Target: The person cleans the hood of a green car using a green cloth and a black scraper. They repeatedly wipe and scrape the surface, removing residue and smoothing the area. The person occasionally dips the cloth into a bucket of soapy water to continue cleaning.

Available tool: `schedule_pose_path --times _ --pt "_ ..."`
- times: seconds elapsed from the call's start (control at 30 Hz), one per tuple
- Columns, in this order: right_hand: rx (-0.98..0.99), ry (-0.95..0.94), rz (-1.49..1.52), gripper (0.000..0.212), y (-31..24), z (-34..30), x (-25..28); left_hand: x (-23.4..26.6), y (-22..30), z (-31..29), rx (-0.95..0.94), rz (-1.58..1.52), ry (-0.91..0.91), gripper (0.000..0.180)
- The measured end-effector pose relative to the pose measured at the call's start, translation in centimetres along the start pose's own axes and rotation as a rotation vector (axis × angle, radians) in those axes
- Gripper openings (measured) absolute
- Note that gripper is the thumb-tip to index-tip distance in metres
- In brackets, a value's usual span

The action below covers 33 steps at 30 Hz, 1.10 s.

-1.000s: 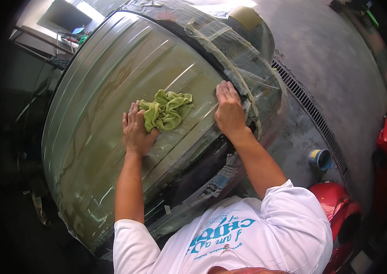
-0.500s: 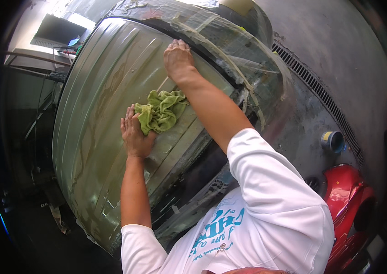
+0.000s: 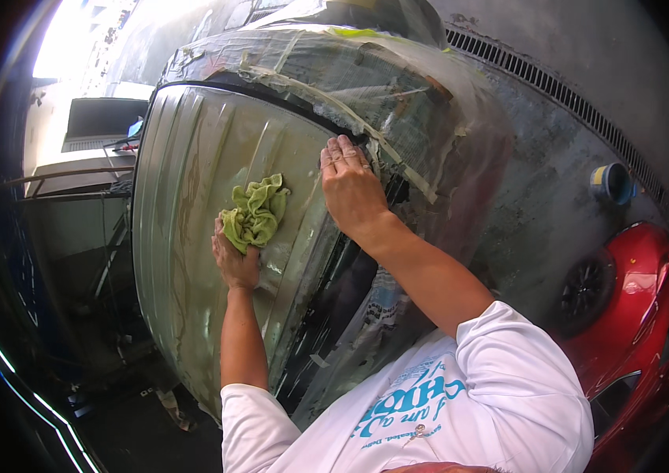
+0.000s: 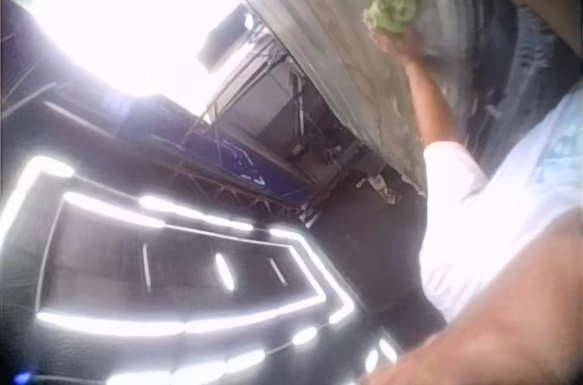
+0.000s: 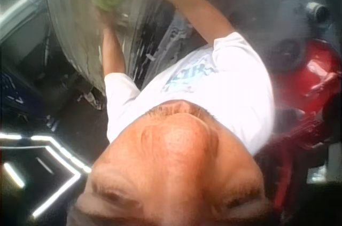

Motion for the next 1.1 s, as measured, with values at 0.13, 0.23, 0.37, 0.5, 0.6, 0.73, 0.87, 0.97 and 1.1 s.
schedule_pose_path --times 0.13,0.23,0.37,0.5,0.6,0.73,0.87,0.97,1.1 --pt "-0.004 0.042 0.036 0.054 -0.4 0.5 -0.4 -0.3 -0.8 -0.3 0.024 0.005 -0.038 0.086" --pt "-0.010 0.036 0.038 0.053 -1.5 4.6 -1.6 -0.7 -1.1 -0.2 -0.008 -0.009 -0.033 0.085" --pt "-0.037 -0.035 0.103 0.054 -1.8 8.7 -1.7 -0.1 -0.2 0.7 -0.045 -0.006 -0.050 0.083" --pt "-0.004 -0.070 0.050 0.058 -0.4 3.1 -0.9 -0.2 -0.1 -0.2 -0.063 -0.017 0.005 0.081" --pt "0.025 -0.016 0.023 0.055 0.2 2.2 -0.2 0.0 0.3 -0.1 -0.068 -0.013 0.004 0.079" --pt "0.044 -0.024 0.027 0.054 -0.7 5.4 -0.5 0.5 1.1 0.2 -0.068 -0.007 -0.005 0.076" --pt "0.057 0.031 -0.004 0.057 -2.2 8.7 -1.9 0.6 1.0 0.3 -0.067 0.010 -0.011 0.072" --pt "0.085 -0.069 -0.049 0.057 -4.2 12.1 -3.1 0.8 1.1 0.1 -0.066 -0.008 -0.004 0.070" --pt "0.094 -0.068 -0.007 0.055 -6.7 17.9 -4.8 0.8 1.2 0.3 -0.060 -0.001 -0.011 0.070"
Point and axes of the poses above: each hand's wrist, its own z-axis towards the middle knuckle, its own x-axis out of the back of the hand, y = z × x, the point moved 10 cm from there along z, towards the middle knuckle, and after that the axes turned 3 degrees about -y, right-handed, at the moved point
